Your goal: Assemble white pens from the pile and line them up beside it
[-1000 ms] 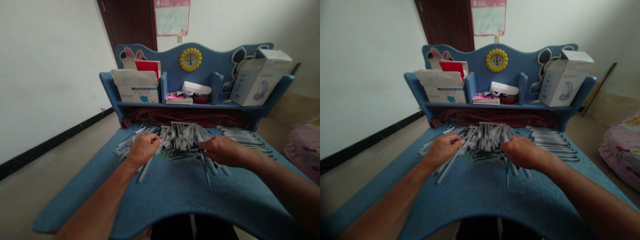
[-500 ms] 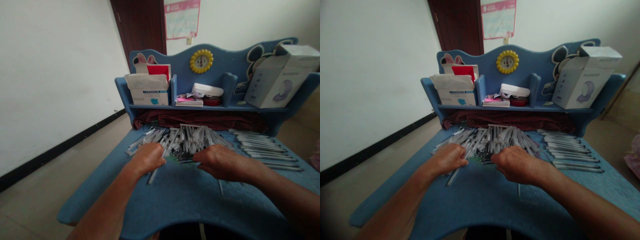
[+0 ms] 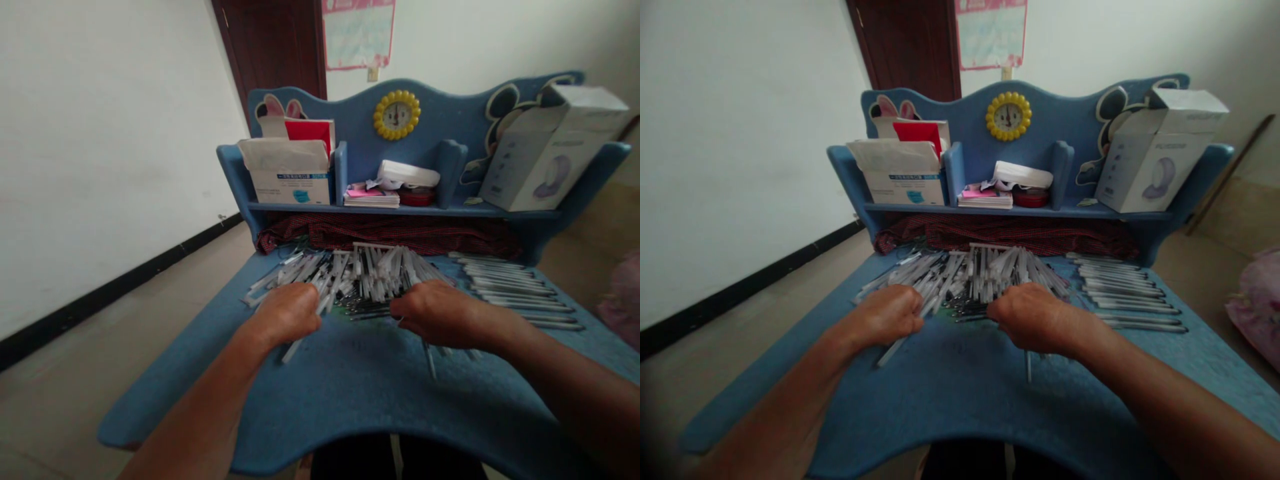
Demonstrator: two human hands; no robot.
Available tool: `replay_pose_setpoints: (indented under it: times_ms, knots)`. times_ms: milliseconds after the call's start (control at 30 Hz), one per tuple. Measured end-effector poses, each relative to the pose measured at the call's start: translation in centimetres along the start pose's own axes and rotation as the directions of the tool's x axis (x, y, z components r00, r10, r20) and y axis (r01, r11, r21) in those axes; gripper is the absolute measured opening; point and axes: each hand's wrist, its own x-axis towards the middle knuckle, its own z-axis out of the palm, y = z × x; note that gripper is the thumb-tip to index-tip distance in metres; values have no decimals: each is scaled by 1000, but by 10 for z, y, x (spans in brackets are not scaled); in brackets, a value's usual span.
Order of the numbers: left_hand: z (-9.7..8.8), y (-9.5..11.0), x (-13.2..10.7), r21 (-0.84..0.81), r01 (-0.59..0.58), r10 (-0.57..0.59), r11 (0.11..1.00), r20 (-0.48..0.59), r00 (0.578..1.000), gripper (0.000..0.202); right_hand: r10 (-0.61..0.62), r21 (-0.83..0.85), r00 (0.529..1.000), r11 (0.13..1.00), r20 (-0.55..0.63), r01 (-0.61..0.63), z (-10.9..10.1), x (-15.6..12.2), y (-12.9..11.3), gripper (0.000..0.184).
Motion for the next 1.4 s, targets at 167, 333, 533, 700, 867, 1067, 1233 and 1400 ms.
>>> replay_pose_setpoints:
  times_ms: [167, 333, 533, 700, 867, 1067, 1233, 1400]
  knots:
    - [-7, -10, 2, -123, -17, 19, 992, 13, 1000, 16, -35, -26, 995, 999, 96, 37, 6, -12, 4, 23]
    - [-6, -14, 6, -389, -13, -26, 921, -94, 995, 16, -50, -62, 993, 996, 104, 56, 19, -29, -8, 25]
    - [-8, 0, 4, -748, 0, -159, 663, -140, 977, 20, -125, -158, 984, 977, 126, 145, 18, -32, -22, 21]
    - [-2, 10, 6, -958, -11, -142, 288, -54, 988, 24, -246, -212, 969, 948, -24, 236, 26, -25, -14, 24]
    - [8, 9, 12, -994, -38, -161, -105, -21, 987, 18, -264, -122, 894, 964, -363, 236, 25, -15, 4, 17]
    - [9, 6, 13, -901, -44, -126, -432, 12, 992, 15, 98, 302, 563, 911, -820, 281, -8, -15, -10, 8]
    - [7, 5, 13, -805, 27, -96, -593, 104, 990, 13, 28, 260, 497, 876, -867, 406, -21, -25, -36, 13]
    - [6, 4, 14, -767, 16, -166, -641, 159, 973, 15, -111, 136, 491, 888, -864, 440, -24, -31, -46, 15]
